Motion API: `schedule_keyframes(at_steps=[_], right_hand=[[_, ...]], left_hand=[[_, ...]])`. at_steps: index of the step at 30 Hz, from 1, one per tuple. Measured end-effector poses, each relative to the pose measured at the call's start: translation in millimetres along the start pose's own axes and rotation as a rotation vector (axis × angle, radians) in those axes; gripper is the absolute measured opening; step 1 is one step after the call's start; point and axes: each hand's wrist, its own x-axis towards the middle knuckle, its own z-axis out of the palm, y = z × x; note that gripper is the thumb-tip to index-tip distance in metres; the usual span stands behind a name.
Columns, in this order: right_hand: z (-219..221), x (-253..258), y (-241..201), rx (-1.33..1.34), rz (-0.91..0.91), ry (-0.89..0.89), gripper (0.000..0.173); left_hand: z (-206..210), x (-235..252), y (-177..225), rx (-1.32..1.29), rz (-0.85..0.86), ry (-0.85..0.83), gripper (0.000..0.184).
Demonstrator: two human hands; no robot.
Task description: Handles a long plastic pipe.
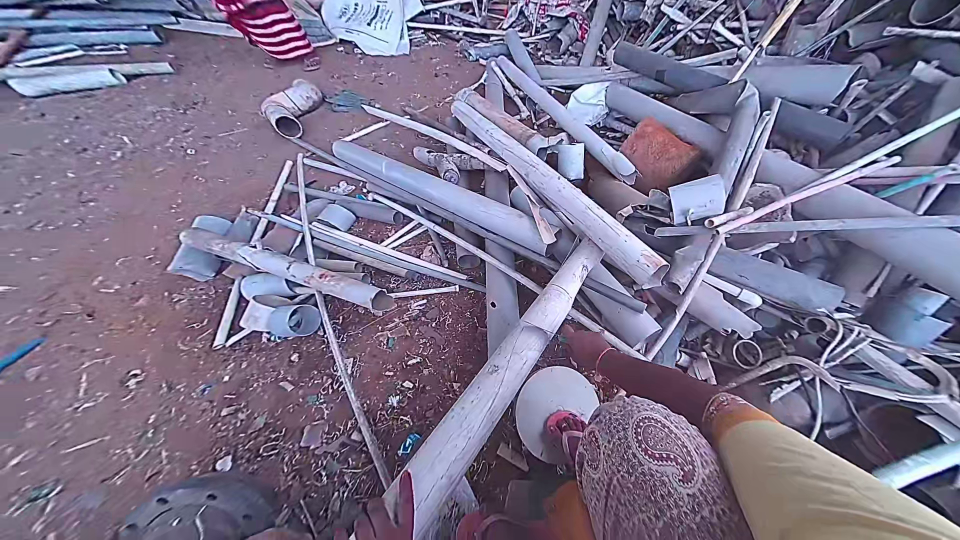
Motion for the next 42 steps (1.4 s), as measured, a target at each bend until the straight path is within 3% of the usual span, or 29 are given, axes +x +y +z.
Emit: schedule_keyframes(at_steps=[3,5,9,11,13,15,17,22,23,26,28,32,33,38,40,42], right_hand=[[-30.6,10.6,25.7,0.232,0.341,0.068,0.053],[-35.9,-0.9,22.1,0.168,0.264,0.024,0.053],[-7.9,-42.9,-25.6,-0.177,-0.224,-0.142,0.046],[-2.2,-46.3,-33.1,-0.208,-0.237,-0.122,0.045],[-9.2,-29.0,-15.7,-0.118,-0.059,-0.025,0.046],[-18.1,-13.1,-3.5,-0.014,0.095,0.045,0.053],[-11.7,-16.4,-10.9,0.039,0.133,0.032,0.053],[12.7,-49.8,-37.0,-0.202,-0.116,-0.072,0.043],[10.3,-43.3,-29.2,-0.199,-0.068,-0.036,0.041],[-19.7,-16.4,-1.7,0.057,0.327,0.094,0.047],[-29.8,-15.8,8.1,0.095,0.358,0.095,0.050],[-10.4,-37.4,-19.2,-0.142,-0.080,-0.034,0.047],[-6.6,-38.7,-24.4,-0.158,-0.108,-0.035,0.046],[-45.0,-8.3,-1.3,0.082,0.318,0.110,0.049],[-49.0,-11.9,-1.9,0.021,0.282,0.077,0.047],[-50.1,-15.9,-10.7,-0.101,0.134,0.057,0.042]], left_hand=[[0.8,14.6,-14.6,0.017,0.017,0.000,0.124],[-17.7,30.0,-24.5,0.035,-0.022,-0.150,0.127],[-41.5,67.9,-49.0,-0.064,0.085,-0.439,0.132],[-33.1,82.7,-60.0,-0.252,0.172,-0.536,0.130],[-28.3,89.1,-61.5,-0.395,0.189,-0.603,0.123],[-31.5,88.1,-62.2,-0.455,0.159,-0.615,0.113],[-36.7,80.2,-54.6,-0.384,0.115,-0.583,0.110],[-52.9,13.1,5.4,-0.016,-0.012,-0.283,0.120],[-37.8,-1.4,14.2,0.000,0.000,-0.188,0.121],[6.9,-5.8,9.8,0.073,0.082,0.139,0.123],[4.7,4.0,2.4,0.077,0.073,0.101,0.126],[-19.6,22.8,-11.5,0.036,0.043,-0.117,0.129],[-26.0,27.1,-15.9,0.031,0.047,-0.177,0.131],[-43.8,41.3,-18.6,0.038,0.042,-0.322,0.138],[-42.5,41.5,-16.3,0.057,0.040,-0.324,0.138],[-45.4,45.8,-17.7,0.048,0.037,-0.311,0.138]])
